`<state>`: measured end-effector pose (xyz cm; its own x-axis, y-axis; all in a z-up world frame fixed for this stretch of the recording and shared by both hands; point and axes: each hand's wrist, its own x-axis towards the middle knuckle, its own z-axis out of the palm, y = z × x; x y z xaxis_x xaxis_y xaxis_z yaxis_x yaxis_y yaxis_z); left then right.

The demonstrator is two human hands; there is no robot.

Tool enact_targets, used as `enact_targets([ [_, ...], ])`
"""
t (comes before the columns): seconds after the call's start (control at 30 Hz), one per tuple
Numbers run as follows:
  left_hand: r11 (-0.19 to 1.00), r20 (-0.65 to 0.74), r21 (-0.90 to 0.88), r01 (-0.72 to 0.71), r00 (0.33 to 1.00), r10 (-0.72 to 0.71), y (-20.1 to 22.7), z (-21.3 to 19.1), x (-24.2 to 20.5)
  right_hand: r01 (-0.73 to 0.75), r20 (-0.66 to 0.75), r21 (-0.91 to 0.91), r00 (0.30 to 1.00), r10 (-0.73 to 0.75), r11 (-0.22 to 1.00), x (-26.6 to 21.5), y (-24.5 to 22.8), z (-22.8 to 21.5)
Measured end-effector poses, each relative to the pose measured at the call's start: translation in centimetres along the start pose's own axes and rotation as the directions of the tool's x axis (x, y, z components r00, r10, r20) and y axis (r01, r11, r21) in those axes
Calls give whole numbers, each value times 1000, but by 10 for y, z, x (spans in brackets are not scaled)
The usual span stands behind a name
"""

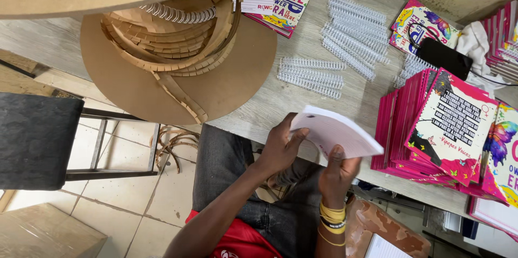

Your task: The person assembles spiral-bound notebooks by hand. They pick up a stack of pink-covered pages, align them, and insert a white plastic spiral coil through the pre-punched holes. They then close the spiral ends to secure the pages together.

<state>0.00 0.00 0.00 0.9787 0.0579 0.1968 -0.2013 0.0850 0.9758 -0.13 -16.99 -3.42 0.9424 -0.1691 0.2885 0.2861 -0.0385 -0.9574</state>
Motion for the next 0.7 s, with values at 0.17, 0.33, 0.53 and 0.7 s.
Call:
enact_targets([
  [0.17, 997, -111, 74, 1, 994, 8, -36, 8, -10, -96, 42, -104, 994, 101, 990, -7, 45, -6],
  [0.33, 985, -106, 164, -45, 992, 63, -41, 8, -1, -94, -18, -34, 995, 93, 995, -4, 54, -10],
  [0.53, 987, -77, 152, 57, 996, -46, -46, 4, 0, -238, -38, -27, 971, 237, 971, -10, 52, -4],
  [0.7, 941, -44, 292, 172, 985, -166, -9, -12, -1, -153, 82, -176, 982, 170, 972, -2, 4, -4],
])
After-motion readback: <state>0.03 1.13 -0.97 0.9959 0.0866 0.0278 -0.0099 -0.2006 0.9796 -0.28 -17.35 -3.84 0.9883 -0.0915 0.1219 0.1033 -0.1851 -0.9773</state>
